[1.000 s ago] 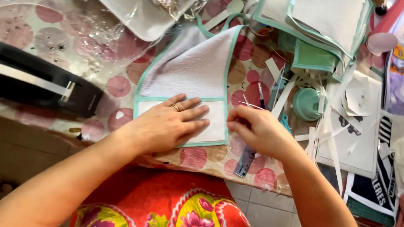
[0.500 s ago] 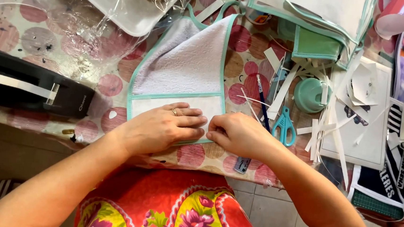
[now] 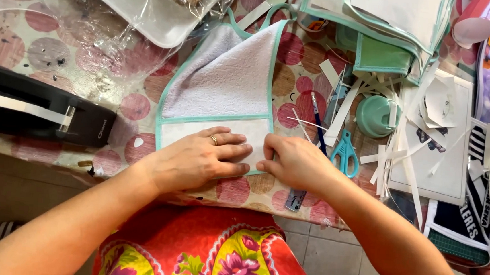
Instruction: Cutting a paper label with scissors and taping it onto a fabric bib
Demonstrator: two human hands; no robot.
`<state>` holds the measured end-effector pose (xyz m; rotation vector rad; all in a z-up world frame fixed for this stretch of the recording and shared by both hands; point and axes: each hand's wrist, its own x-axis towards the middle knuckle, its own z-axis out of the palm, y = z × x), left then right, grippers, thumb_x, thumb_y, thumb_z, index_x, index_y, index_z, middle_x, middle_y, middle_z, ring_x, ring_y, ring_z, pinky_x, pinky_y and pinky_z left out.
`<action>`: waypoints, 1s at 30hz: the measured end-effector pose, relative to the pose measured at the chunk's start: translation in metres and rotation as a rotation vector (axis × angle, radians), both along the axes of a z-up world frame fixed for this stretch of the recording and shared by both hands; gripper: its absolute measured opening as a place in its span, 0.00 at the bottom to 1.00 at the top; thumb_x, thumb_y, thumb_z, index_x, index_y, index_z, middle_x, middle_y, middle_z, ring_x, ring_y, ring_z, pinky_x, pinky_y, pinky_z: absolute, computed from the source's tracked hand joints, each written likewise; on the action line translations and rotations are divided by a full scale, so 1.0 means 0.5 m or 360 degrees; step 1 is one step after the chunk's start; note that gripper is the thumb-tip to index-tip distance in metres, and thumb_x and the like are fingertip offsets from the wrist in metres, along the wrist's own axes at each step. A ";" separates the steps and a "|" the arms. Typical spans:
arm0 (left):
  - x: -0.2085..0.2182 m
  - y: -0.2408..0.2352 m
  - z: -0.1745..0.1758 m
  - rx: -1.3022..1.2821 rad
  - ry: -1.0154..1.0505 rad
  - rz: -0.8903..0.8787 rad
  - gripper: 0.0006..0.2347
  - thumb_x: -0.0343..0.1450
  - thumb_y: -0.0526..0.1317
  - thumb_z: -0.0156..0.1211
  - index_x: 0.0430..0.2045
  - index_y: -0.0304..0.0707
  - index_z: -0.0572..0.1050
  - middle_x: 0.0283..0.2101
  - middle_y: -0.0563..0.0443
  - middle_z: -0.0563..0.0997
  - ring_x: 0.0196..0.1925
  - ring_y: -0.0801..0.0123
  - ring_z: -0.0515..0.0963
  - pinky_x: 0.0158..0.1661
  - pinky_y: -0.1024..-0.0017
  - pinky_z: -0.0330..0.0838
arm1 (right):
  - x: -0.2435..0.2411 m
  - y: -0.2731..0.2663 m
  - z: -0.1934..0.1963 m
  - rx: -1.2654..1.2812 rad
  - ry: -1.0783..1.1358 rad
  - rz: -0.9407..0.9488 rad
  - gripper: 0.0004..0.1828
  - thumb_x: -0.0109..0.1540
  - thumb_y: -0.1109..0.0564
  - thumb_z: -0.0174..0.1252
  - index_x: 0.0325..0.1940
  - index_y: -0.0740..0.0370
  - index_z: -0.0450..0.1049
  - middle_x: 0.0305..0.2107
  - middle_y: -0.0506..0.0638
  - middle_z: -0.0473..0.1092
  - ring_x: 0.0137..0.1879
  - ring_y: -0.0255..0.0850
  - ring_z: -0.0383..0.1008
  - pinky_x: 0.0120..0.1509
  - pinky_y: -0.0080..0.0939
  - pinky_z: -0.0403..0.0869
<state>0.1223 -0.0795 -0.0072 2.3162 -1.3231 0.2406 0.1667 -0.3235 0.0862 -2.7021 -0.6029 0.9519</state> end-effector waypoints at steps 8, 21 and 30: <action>-0.015 0.010 0.089 -0.0348 -0.0004 0.0079 0.22 0.73 0.31 0.41 0.60 0.55 0.71 0.62 0.51 0.74 0.68 0.58 0.72 0.68 0.58 0.62 | 0.079 -0.021 0.078 0.0621 -0.0504 -0.0424 0.10 0.63 0.50 0.65 0.43 0.53 0.73 0.21 0.50 0.68 0.33 0.43 0.72 0.41 0.47 0.70; -0.188 0.388 0.174 -0.0301 -0.0683 0.1549 0.15 0.82 0.40 0.56 0.62 0.32 0.72 0.71 0.22 0.62 0.78 0.33 0.55 0.74 0.35 0.55 | 0.023 0.405 0.117 0.1024 -0.0411 0.0737 0.24 0.72 0.45 0.41 0.64 0.60 0.71 0.54 0.58 0.71 0.58 0.53 0.73 0.62 0.50 0.68; -0.180 0.411 0.131 -0.0190 -0.0542 0.1521 0.20 0.79 0.33 0.59 0.67 0.51 0.69 0.71 0.32 0.65 0.72 0.33 0.66 0.69 0.40 0.65 | 0.040 0.516 0.048 0.0942 -0.0147 0.0618 0.15 0.65 0.44 0.54 0.40 0.54 0.81 0.42 0.51 0.72 0.55 0.44 0.72 0.60 0.41 0.67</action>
